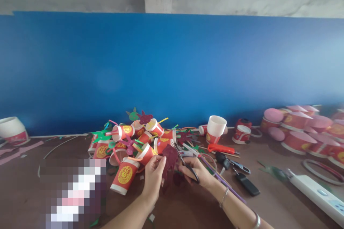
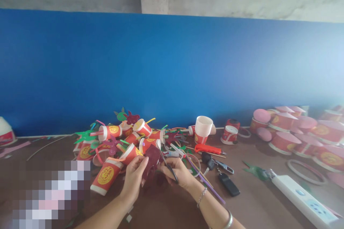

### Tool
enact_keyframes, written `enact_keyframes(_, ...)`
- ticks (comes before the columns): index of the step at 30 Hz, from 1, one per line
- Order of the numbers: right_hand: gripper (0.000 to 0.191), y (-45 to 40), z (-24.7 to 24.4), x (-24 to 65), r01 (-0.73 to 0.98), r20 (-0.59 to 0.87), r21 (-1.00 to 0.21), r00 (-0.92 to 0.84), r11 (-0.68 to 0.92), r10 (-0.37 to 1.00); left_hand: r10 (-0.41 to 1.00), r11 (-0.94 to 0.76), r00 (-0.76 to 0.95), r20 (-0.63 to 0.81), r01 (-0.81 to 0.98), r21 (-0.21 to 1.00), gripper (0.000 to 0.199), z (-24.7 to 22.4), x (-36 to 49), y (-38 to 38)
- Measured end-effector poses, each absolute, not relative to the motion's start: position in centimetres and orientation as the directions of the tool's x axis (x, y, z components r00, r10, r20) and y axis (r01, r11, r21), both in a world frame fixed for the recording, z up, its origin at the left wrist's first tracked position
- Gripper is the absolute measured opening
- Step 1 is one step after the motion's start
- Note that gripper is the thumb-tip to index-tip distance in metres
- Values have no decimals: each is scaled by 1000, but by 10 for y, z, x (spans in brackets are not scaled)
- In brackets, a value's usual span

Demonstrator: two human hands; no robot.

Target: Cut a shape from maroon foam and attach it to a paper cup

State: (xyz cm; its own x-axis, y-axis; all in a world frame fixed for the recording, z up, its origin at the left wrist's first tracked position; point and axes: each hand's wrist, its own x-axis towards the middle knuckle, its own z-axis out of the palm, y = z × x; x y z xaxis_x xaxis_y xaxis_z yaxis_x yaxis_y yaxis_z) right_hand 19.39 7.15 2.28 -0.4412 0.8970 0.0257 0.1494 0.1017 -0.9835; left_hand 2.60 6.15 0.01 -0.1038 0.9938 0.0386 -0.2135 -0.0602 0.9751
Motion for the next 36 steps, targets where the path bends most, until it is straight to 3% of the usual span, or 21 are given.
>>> enact_keyframes(18,34,73,34,199,262,-2,-959,-395,110,919,988,-1,-153,-38,-250,968,42,5,28,61)
enact_keyframes(25,37,75,20,196,22,68,-997,-206,75,976,997,50,-55,-61,-189,981,39,5,30,59)
enact_keyframes(33,35,75,20,199,-49,105,-994,-211,97,972,998,60,-17,-63,-155,986,39,7,31,58)
enact_keyframes(36,33,75,22,197,-79,87,-994,-219,71,972,998,65,3,-66,-268,961,40,7,31,57)
